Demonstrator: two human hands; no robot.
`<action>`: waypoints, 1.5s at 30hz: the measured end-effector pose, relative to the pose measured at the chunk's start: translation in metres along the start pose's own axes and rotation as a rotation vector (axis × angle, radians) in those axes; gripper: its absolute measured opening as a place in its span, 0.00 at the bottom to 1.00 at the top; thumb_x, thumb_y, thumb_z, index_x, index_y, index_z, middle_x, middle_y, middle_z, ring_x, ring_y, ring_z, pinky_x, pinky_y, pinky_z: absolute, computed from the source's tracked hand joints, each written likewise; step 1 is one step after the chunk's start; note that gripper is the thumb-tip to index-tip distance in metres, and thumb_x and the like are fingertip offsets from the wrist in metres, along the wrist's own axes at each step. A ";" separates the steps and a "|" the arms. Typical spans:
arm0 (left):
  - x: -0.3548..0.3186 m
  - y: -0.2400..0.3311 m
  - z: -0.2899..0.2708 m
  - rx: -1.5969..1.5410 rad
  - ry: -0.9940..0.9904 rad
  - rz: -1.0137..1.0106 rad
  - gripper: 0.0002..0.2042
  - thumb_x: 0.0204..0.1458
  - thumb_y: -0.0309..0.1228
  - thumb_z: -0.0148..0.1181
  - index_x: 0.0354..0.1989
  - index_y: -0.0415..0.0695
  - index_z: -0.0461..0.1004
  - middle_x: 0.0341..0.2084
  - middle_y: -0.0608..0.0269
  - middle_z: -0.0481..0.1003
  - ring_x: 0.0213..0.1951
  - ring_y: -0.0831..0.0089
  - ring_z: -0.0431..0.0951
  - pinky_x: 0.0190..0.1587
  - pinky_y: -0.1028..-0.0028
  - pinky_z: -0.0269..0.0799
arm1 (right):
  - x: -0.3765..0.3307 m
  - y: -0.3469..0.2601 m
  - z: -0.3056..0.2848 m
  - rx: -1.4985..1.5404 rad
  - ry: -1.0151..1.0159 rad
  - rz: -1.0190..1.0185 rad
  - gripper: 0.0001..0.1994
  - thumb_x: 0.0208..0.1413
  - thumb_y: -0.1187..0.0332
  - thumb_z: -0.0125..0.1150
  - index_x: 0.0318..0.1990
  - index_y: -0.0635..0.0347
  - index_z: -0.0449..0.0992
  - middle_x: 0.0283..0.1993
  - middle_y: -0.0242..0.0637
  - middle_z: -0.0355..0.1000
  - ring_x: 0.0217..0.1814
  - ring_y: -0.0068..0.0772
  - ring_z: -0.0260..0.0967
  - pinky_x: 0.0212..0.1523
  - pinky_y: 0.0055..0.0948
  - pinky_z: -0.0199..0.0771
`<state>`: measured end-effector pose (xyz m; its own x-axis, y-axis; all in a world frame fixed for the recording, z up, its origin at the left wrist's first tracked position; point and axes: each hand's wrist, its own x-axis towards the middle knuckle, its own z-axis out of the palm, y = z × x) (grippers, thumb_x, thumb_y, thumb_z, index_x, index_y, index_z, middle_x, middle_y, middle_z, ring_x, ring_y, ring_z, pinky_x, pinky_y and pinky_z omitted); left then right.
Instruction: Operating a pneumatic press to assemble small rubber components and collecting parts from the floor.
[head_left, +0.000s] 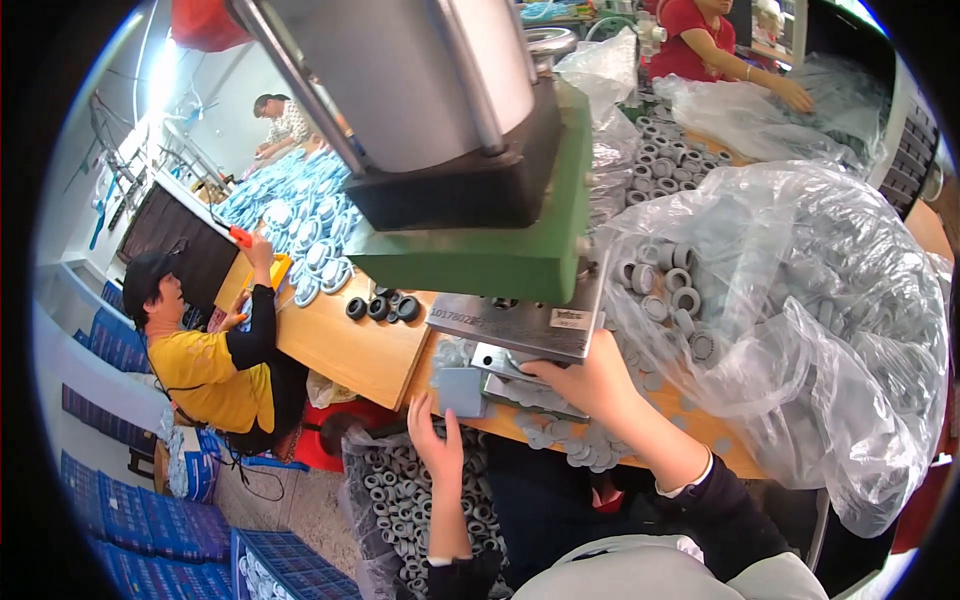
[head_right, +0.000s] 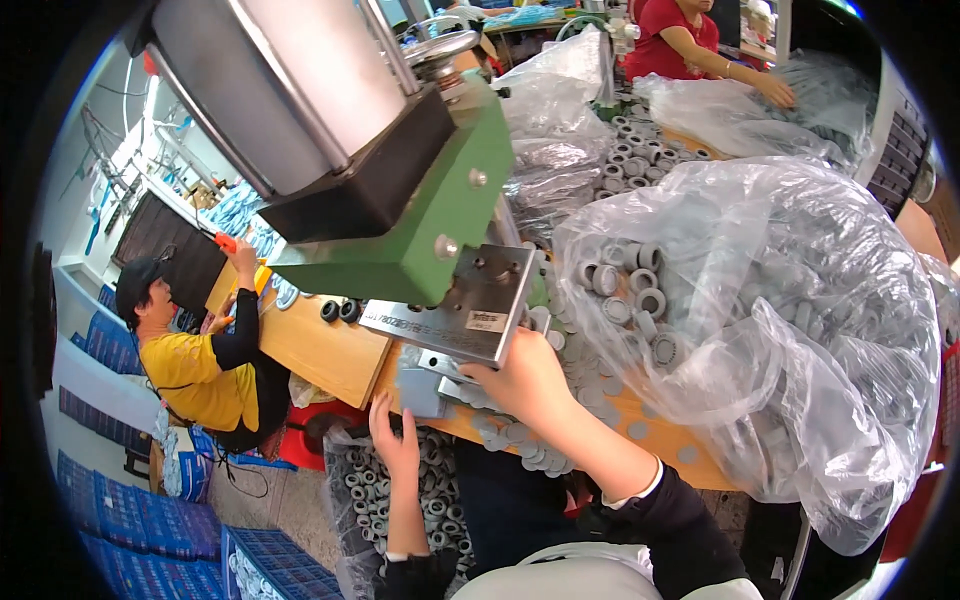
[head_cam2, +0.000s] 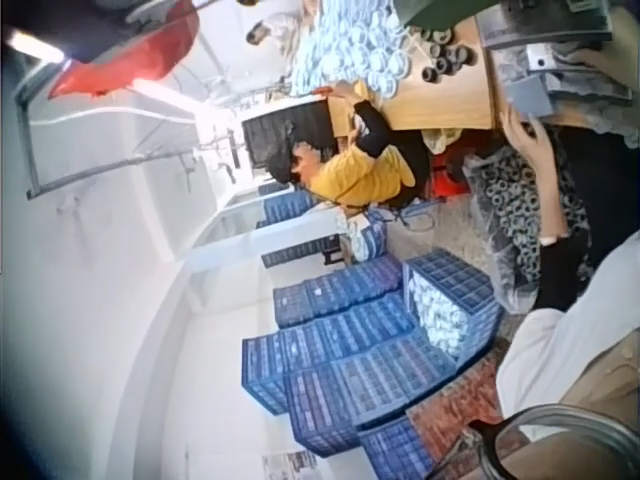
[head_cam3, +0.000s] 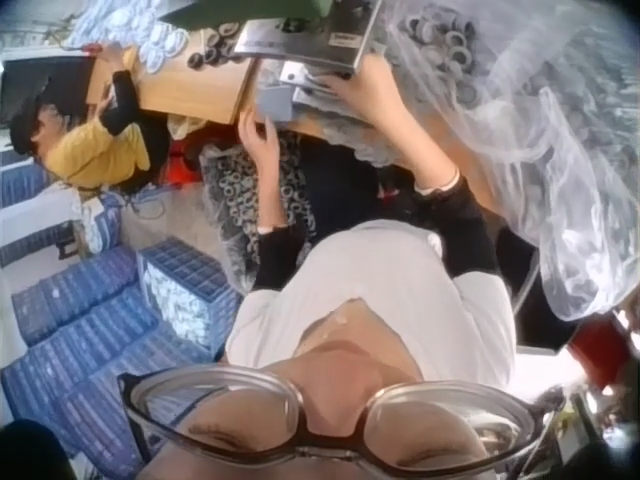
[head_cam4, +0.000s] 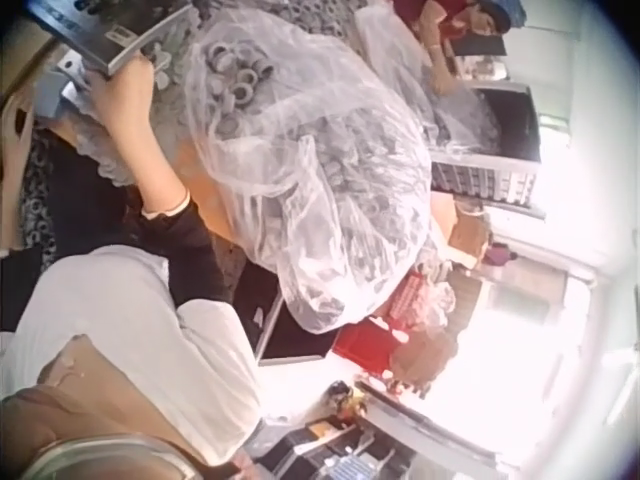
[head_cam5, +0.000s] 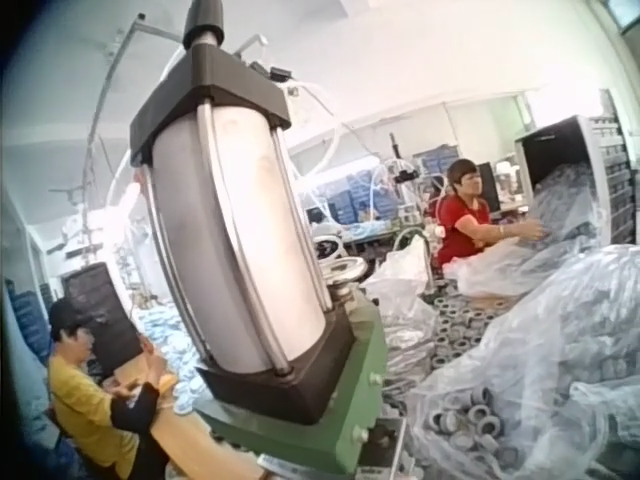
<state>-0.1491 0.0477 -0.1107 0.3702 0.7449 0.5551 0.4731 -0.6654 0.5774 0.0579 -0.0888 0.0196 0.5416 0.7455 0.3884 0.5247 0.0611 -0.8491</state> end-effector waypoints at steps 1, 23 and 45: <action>0.015 0.005 0.009 -0.022 -0.035 0.091 0.16 0.51 0.27 0.54 0.49 0.37 0.68 0.51 0.51 0.67 0.58 0.52 0.61 0.58 0.58 0.55 | 0.000 0.003 0.000 -0.002 0.005 -0.062 0.16 0.36 0.73 0.66 0.37 0.65 0.73 0.31 0.50 0.72 0.36 0.50 0.71 0.38 0.38 0.72; 0.035 0.003 0.066 -0.006 -0.061 0.135 0.15 0.50 0.28 0.53 0.47 0.39 0.71 0.46 0.48 0.72 0.51 0.52 0.69 0.55 0.59 0.60 | -0.083 0.127 -0.138 -0.674 0.143 0.294 0.17 0.37 0.67 0.64 0.36 0.66 0.73 0.40 0.52 0.66 0.44 0.56 0.62 0.44 0.42 0.64; 0.045 0.131 0.029 -0.398 0.172 0.181 0.20 0.37 0.30 0.68 0.41 0.43 0.71 0.37 0.57 0.74 0.40 0.59 0.74 0.42 0.67 0.67 | -0.079 0.058 -0.082 0.478 0.160 0.224 0.20 0.35 0.87 0.53 0.38 0.61 0.61 0.53 0.37 0.58 0.53 0.26 0.58 0.52 0.23 0.60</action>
<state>-0.0476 -0.0039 -0.0273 0.2648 0.6189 0.7395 0.0580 -0.7757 0.6285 0.0995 -0.1982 -0.0306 0.7187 0.6667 0.1977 0.0488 0.2352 -0.9707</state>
